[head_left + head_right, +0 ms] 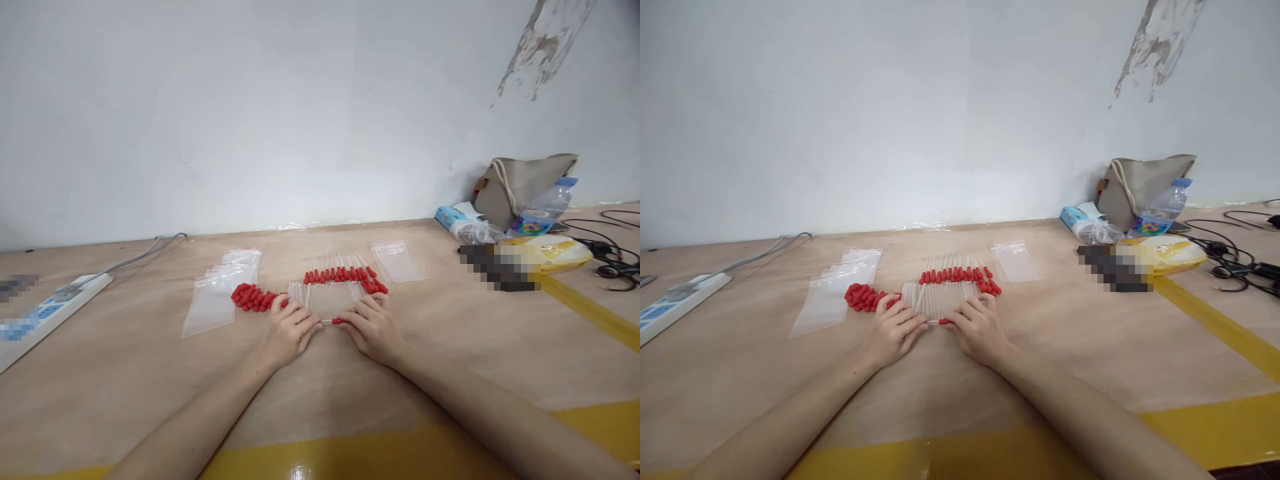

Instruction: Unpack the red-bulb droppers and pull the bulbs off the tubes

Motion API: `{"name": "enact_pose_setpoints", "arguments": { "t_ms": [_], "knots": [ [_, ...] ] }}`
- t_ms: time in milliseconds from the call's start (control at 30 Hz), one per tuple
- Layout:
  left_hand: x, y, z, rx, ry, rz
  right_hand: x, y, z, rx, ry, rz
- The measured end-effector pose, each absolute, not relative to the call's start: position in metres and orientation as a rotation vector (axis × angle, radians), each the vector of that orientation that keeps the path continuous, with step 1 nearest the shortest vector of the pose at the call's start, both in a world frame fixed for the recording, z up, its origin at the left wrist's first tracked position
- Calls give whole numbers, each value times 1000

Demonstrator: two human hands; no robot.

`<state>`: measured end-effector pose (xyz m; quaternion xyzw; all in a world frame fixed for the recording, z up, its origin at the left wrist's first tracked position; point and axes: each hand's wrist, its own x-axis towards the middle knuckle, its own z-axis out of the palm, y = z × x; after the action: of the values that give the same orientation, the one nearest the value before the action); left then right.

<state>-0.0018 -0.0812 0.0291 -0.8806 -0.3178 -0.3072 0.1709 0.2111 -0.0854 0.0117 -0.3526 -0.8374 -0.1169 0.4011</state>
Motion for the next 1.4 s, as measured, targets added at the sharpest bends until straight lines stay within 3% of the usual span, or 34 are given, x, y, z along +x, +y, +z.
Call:
{"name": "enact_pose_setpoints", "arguments": {
  "t_ms": [400, 700, 933, 1400],
  "knots": [
    [-16, -80, 29, -2496, -987, -910, 225, -87, 14, -919, -2154, -398],
    [-37, -60, 17, -2388, -1235, -1153, 250, -56, 19, -972, -1691, -23],
    [-16, -50, 21, -2355, -1203, -1161, 278, -29, 6, -1334, -1399, 215],
    [-11, -56, 18, -2536, -1231, -1185, 277, -23, 9, -1502, -1570, 216]
  ]
}}
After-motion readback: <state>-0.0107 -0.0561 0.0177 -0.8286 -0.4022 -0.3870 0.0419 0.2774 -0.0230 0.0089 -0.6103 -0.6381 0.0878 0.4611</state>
